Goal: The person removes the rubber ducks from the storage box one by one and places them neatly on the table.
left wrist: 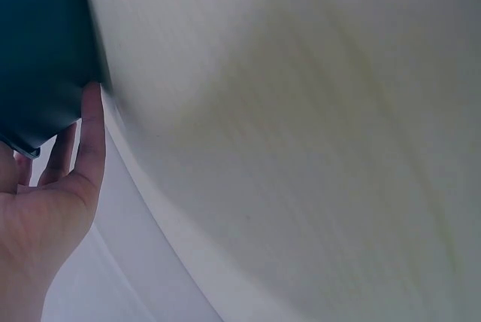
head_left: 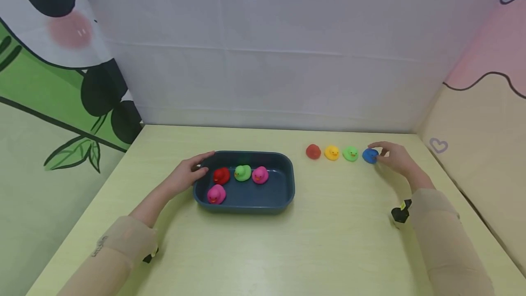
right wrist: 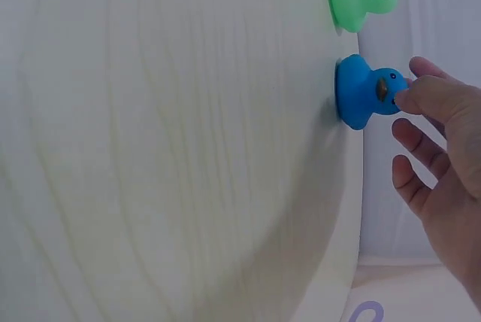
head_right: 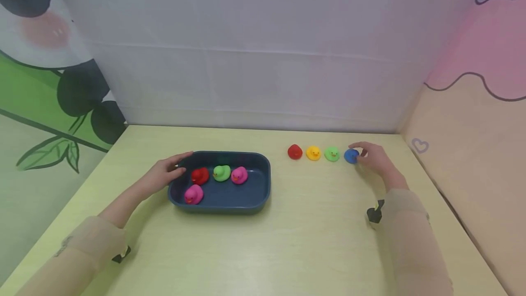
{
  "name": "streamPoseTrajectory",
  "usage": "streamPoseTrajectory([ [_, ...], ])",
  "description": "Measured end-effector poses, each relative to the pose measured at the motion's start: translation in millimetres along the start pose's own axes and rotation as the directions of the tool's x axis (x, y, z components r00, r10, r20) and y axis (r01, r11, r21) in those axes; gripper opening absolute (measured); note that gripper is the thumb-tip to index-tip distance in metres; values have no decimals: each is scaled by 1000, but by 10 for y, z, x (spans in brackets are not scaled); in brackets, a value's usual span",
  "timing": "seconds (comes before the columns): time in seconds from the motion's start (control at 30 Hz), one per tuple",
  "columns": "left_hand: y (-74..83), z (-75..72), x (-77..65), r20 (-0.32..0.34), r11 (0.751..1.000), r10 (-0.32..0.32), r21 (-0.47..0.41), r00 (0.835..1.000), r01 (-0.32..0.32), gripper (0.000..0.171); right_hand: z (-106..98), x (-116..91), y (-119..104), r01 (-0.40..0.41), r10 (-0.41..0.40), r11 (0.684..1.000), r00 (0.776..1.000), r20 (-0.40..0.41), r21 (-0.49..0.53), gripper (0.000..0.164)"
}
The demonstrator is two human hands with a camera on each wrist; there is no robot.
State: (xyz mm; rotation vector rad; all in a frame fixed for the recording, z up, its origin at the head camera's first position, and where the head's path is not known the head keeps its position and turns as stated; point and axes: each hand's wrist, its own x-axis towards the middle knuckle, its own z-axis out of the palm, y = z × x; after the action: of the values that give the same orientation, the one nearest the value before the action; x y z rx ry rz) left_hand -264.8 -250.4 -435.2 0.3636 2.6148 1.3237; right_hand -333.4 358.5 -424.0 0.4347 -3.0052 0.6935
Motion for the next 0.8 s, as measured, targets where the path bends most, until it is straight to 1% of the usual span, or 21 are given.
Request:
streamPoseTrajectory([
  [0.13, -24, -6, 3, -1, 1000, 17, 1, 1000, -17, 53, -36, -16, -46, 12, -12, 1000, 1000, -11, -6, 36],
  [0.3, -47, -6, 11, 2, 1000, 29, -7, 1000, -29, 54, -82, -46, -122, 8, -8, 1000, 1000, -30, 2, 37],
  [0.53, -101, 14, 48, -4, 1000, 4, 0, 1000, -4, 53, -106, -50, -203, 7, -6, 1000, 998, -63, 12, 35],
  [0.8, -132, 16, 72, -6, 1000, 16, 14, 1000, -16, 53, -161, -55, -387, -4, 6, 1000, 995, -95, 16, 37],
])
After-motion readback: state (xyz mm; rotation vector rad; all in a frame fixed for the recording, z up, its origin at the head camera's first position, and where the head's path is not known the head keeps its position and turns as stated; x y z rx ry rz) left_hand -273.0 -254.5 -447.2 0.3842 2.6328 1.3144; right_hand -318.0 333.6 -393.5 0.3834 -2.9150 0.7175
